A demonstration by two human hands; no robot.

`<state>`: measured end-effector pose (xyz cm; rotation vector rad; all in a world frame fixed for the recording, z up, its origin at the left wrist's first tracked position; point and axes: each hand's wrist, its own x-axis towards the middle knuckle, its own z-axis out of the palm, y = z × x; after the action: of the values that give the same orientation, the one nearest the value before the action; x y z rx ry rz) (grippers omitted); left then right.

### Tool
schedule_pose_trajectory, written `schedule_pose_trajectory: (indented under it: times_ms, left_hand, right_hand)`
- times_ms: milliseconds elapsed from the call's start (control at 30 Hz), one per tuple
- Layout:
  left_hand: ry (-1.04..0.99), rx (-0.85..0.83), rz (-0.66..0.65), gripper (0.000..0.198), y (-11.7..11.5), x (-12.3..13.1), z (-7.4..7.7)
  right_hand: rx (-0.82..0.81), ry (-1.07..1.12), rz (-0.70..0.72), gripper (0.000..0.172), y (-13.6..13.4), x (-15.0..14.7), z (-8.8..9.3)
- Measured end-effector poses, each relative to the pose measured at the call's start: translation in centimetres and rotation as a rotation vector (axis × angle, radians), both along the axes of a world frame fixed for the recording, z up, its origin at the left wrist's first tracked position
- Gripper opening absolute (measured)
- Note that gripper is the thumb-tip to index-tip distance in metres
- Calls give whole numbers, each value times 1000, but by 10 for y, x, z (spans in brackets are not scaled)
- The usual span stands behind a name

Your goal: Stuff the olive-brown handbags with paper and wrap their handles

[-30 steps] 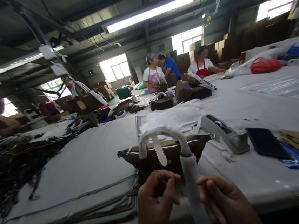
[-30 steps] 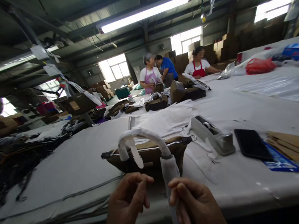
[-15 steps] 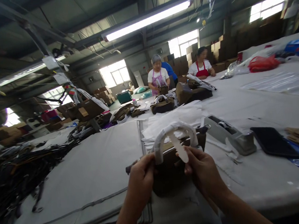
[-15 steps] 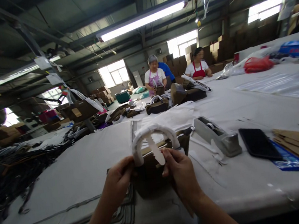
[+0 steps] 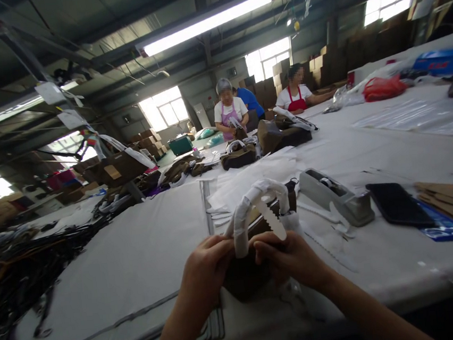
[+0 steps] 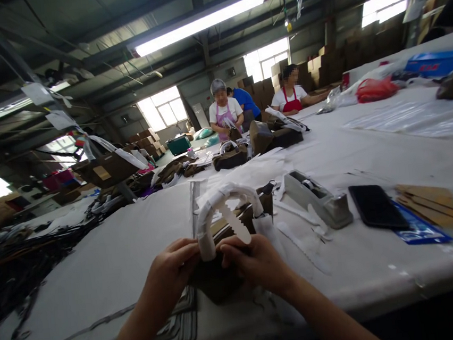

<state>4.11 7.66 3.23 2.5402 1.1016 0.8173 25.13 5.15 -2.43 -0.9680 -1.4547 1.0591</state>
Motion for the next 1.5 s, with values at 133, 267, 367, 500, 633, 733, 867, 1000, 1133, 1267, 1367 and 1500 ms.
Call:
schedule_pose_trajectory:
  times_ms: [133, 267, 367, 500, 633, 733, 867, 1000, 1133, 1267, 1367, 1500]
  left_hand:
    - [-124, -9, 39, 30, -4, -1, -3]
    - [-160, -121, -64, 42, -4, 6, -1]
    - [-104, -217, -89, 30, -3, 9, 4]
    - [-84, -153, -19, 22, -3, 9, 4]
    - [-144, -77, 88, 18, -6, 7, -1]
    - [-188, -8, 172, 16, -11, -1, -1]
    - [-212, -45, 273, 15, -24, -15, -3]
    - [-379, -50, 453, 17, -44, -20, -8]
    - [-585, 20, 541, 17, -55, -13, -16]
    - [-831, 11, 439, 11, -56, -4, -30]
    - [-1001, -162, 279, 10, -56, 4, -42]
    - [-1065, -266, 171, 7, -58, 17, -50]
  right_hand:
    - [43, -57, -106, 35, 3, -2, -3]
    - [166, -62, -195, 27, 8, -11, 0]
    - [181, -20, -39, 30, 8, -13, 8]
    - [143, 33, 56, 30, 6, -10, 13]
    - [118, 56, -2, 25, 8, -9, 3]
    - [146, -23, -32, 26, 6, -4, -3]
    - [153, -201, -10, 24, -7, 6, -5]
    - [232, -260, -112, 31, -20, 9, -17]
    - [308, -264, -325, 35, -28, 6, -33]
    - [481, -354, -592, 18, -35, 3, -37]
    - [649, -521, -607, 23, -36, -1, -38]
    - [712, -609, -472, 22, -34, -9, -51]
